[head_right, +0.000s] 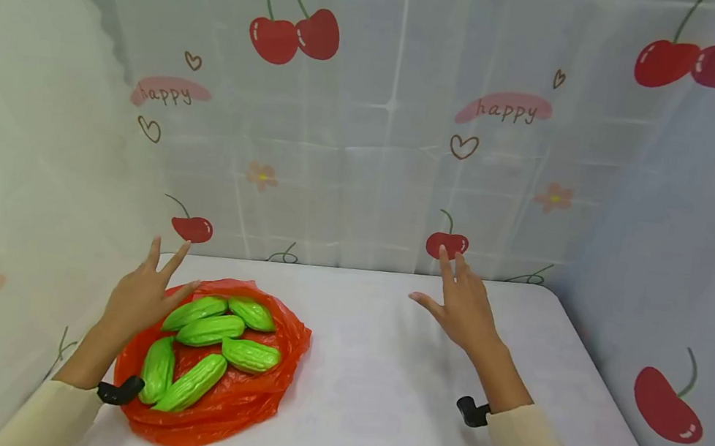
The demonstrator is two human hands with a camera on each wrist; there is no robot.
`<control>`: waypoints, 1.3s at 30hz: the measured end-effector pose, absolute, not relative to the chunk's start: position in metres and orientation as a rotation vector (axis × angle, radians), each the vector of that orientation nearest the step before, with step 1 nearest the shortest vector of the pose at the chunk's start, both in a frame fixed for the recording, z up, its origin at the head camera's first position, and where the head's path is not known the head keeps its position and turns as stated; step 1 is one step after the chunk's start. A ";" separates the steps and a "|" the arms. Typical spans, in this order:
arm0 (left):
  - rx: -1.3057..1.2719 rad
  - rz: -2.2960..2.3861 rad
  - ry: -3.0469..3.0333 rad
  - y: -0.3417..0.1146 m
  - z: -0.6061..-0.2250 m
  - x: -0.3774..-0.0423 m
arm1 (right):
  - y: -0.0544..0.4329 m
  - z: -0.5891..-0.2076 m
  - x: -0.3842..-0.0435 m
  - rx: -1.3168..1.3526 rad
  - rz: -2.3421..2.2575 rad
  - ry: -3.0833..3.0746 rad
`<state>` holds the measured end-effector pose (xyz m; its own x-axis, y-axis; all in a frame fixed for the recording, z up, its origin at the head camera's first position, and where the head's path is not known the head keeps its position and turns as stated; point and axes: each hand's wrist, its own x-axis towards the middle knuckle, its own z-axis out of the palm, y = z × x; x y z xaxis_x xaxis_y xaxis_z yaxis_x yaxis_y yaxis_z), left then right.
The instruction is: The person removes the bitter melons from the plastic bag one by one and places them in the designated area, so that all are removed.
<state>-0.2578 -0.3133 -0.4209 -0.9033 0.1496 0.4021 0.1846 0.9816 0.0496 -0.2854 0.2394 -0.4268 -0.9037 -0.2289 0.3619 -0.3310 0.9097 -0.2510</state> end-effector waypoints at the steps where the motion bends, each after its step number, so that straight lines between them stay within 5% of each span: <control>1: -0.229 -0.136 -2.724 -0.315 -0.421 -0.254 | 0.236 -0.427 -0.284 0.431 0.483 -2.734; 21: 0.157 -0.608 -2.806 -0.355 -0.457 -0.194 | 0.161 -0.430 -0.228 0.650 0.715 -2.630; 39: 0.208 -1.364 -2.905 -0.385 -0.486 -0.197 | 0.111 -0.432 -0.212 0.738 0.718 -2.645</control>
<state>-0.1974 -0.3845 -0.4863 -0.9889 -0.0847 -0.1221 -0.1481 0.6322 0.7605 -0.2122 0.1111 -0.4320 -0.8224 -0.3978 0.4066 -0.5488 0.7431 -0.3830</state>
